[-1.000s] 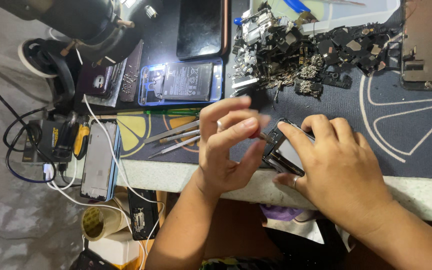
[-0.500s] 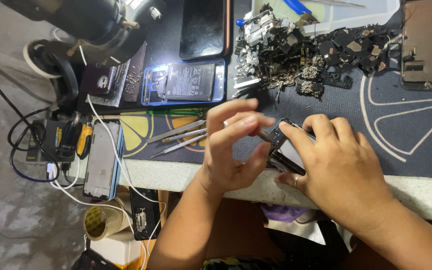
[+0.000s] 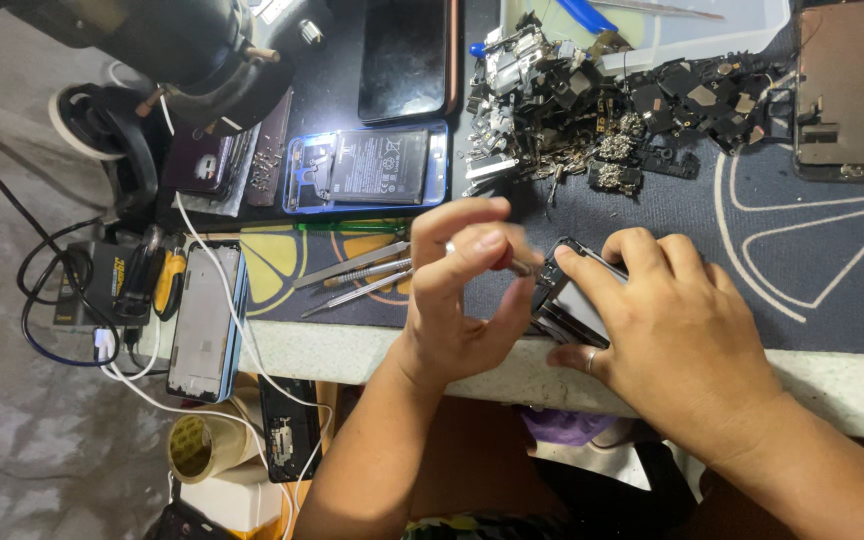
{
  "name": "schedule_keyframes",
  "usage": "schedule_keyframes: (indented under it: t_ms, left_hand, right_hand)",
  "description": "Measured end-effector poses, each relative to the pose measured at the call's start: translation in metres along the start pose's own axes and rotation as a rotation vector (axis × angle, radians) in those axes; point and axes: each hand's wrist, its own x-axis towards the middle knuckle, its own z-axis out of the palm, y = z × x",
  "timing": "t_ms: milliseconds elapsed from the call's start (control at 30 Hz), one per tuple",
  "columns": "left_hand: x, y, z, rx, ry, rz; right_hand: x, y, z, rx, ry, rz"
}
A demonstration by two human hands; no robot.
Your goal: The person removes a battery from a smartphone chassis, peels off protective film, and places the battery into the chassis. They then use a screwdriver to fasten screws along the phone's edge.
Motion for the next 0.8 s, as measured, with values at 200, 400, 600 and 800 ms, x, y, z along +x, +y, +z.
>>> schedule_keyframes:
  t_ms: [200, 400, 600, 800]
  left_hand:
    - [0.002, 0.003, -0.003, 0.016, -0.047, -0.006]
    - [0.004, 0.002, -0.003, 0.010, -0.028, 0.026]
    - [-0.002, -0.006, 0.003, -0.092, -0.024, -0.047]
    - [-0.009, -0.007, 0.008, -0.163, 0.110, -0.154]
  right_hand:
    - [0.000, 0.000, 0.000, 0.008, 0.015, -0.009]
    - [0.000, 0.000, 0.000, 0.010, 0.023, -0.013]
    - [0.000, 0.001, 0.000, 0.009, 0.012, -0.014]
    - [0.003, 0.000, -0.002, 0.018, -0.027, -0.001]
